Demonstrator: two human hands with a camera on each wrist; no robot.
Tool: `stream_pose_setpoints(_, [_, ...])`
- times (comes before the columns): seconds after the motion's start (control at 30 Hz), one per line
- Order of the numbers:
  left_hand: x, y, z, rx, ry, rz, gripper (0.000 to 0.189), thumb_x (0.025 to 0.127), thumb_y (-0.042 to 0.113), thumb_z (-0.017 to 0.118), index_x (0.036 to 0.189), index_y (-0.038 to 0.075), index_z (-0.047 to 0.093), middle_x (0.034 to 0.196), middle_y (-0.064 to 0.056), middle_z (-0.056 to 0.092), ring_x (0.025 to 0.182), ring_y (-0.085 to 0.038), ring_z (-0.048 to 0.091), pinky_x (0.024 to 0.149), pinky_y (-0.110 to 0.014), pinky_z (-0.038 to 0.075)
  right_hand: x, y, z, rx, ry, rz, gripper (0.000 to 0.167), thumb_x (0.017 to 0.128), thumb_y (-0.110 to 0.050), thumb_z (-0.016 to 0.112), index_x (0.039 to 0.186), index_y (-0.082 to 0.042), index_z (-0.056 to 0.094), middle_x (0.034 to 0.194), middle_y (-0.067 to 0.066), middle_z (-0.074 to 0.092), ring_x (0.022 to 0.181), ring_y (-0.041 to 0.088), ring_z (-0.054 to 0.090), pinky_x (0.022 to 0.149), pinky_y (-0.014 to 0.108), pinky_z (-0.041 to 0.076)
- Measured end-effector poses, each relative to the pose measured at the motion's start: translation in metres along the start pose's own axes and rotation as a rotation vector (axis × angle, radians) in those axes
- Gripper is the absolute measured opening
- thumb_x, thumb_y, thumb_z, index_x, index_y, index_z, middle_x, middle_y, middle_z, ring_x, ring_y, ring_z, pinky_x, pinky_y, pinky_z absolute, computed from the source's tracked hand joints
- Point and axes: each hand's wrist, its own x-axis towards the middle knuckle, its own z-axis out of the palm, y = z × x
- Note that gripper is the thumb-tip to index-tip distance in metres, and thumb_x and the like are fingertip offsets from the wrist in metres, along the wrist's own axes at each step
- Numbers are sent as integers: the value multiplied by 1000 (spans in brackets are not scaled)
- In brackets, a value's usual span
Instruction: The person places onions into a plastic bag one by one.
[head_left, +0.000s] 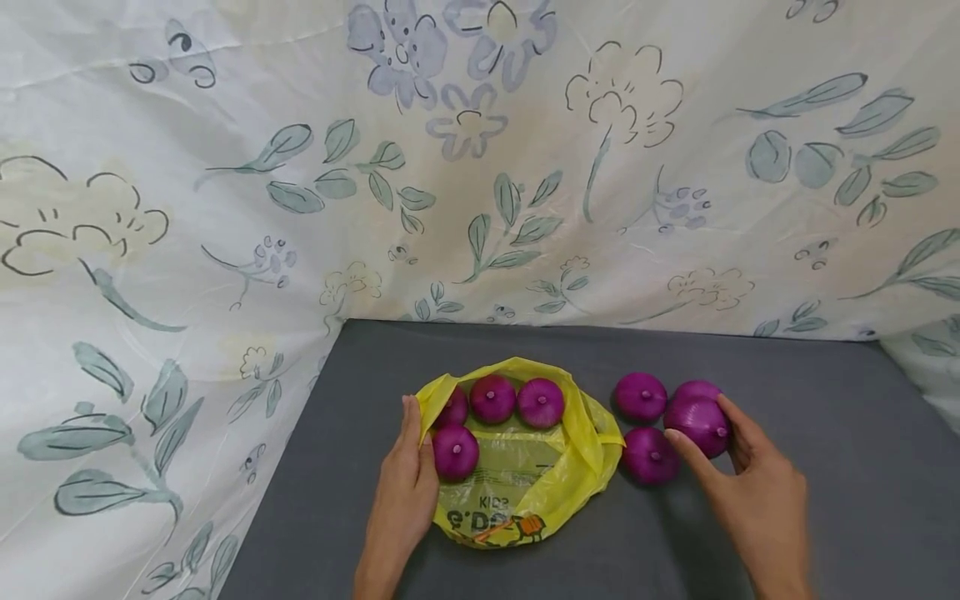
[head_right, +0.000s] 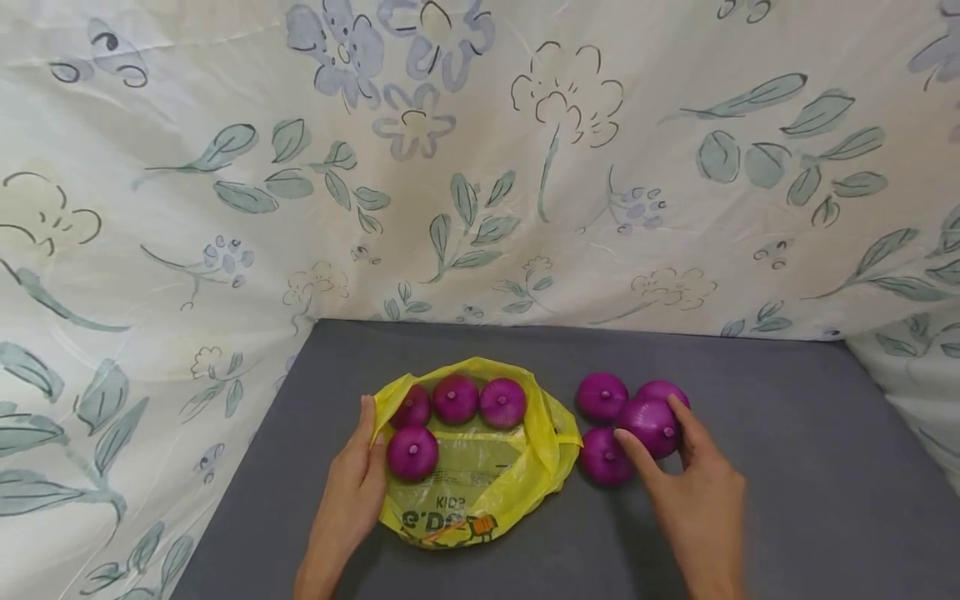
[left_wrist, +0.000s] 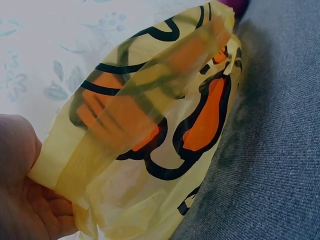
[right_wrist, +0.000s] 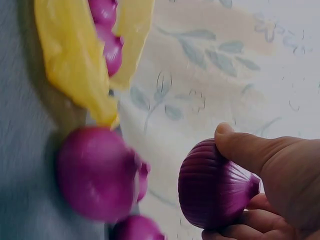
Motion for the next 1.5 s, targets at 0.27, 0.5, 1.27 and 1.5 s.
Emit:
stream_pose_setpoints(0.27, [-1, -2, 1, -16, 6, 2, 64, 115, 14, 43, 170, 16, 10, 176, -2, 7, 160, -22, 17, 126, -52, 26, -6, -24, 14, 62, -15, -77, 92, 82, -60, 87, 159, -23, 53, 142, 21, 64, 129, 35, 63, 101, 50, 50])
stream_pose_setpoints(0.5, [-2, -3, 1, -15, 14, 11, 65, 115, 13, 44, 170, 16, 11, 176, -3, 8, 160, -23, 17, 125, -54, 27, -13, -40, 31, 121, -12, -228, 86, 83, -48, 91, 156, -21, 57, 137, 23, 67, 124, 36, 66, 96, 48, 53])
stream_pose_setpoints(1.27, [1, 3, 4, -24, 12, 10, 65, 115, 14, 43, 170, 18, 10, 176, -1, 7, 159, -21, 17, 125, -53, 27, -26, -67, 77, 249, -244, -353, 85, 84, -50, 89, 156, -18, 55, 146, 12, 64, 132, 28, 64, 102, 50, 55])
stream_pose_setpoints(1.5, [1, 3, 6, -12, 28, 2, 64, 115, 14, 44, 170, 16, 12, 176, -2, 9, 159, -22, 20, 124, -52, 30, -30, -71, 96, 233, -281, -377, 85, 82, -46, 91, 153, -15, 57, 144, 14, 66, 129, 30, 66, 99, 51, 57])
